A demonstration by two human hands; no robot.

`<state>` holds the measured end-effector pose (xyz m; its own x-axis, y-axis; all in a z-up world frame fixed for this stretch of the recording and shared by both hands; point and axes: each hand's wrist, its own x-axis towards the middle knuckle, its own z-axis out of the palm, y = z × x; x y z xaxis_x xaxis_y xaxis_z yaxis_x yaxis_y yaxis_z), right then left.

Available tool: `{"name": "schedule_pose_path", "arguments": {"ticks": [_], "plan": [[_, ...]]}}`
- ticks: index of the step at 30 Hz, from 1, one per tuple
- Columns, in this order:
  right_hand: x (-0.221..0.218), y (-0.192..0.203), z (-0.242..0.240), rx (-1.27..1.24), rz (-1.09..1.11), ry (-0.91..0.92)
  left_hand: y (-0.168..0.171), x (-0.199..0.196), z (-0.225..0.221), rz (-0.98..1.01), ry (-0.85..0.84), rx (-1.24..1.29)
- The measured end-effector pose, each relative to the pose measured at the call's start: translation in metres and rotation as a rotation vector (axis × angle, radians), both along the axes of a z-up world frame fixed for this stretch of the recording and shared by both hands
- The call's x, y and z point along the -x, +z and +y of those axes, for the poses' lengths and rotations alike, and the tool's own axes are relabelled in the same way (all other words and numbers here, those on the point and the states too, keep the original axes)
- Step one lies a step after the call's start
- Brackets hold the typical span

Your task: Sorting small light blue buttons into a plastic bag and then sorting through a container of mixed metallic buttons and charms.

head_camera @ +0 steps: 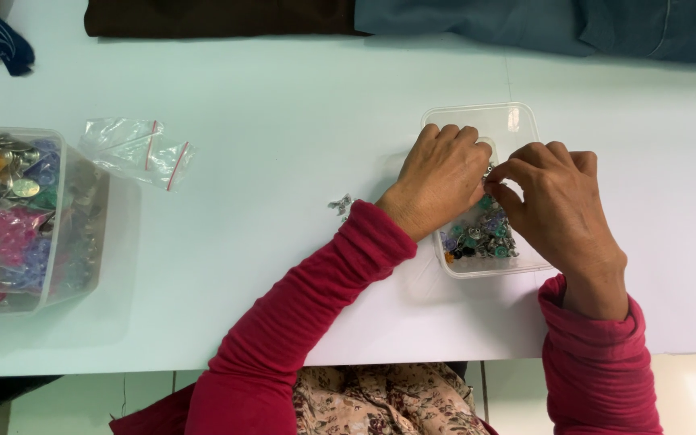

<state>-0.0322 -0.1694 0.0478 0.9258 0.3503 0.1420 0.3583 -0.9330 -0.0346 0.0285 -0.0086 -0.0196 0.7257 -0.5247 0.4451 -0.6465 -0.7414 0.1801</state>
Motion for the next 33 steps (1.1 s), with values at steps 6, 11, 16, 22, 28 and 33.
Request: {"name": "schedule_pose_path", "arguments": {"ticks": [6,11,16,22,28,33], "plan": [[-0.002,-0.002,-0.006,-0.166,-0.042,0.013,0.022,-0.004,0.016,0.152,-0.108,0.017],[0.003,0.017,0.008,-0.503,0.079,-0.048,0.063,-0.009,0.04,0.54,-0.262,0.247],[0.012,0.029,0.019,-0.914,0.189,-0.117,0.11,-0.006,0.07,0.942,-0.324,0.472],[0.015,0.021,0.027,-1.26,0.259,-0.092,0.12,-0.007,0.089,1.118,-0.449,0.605],[0.023,0.023,0.055,-1.203,0.242,0.061,0.129,0.003,0.106,1.029,-0.302,0.364],[0.025,0.005,0.084,-0.719,-0.026,0.223,0.086,0.007,0.126,0.675,-0.072,0.003]]}}
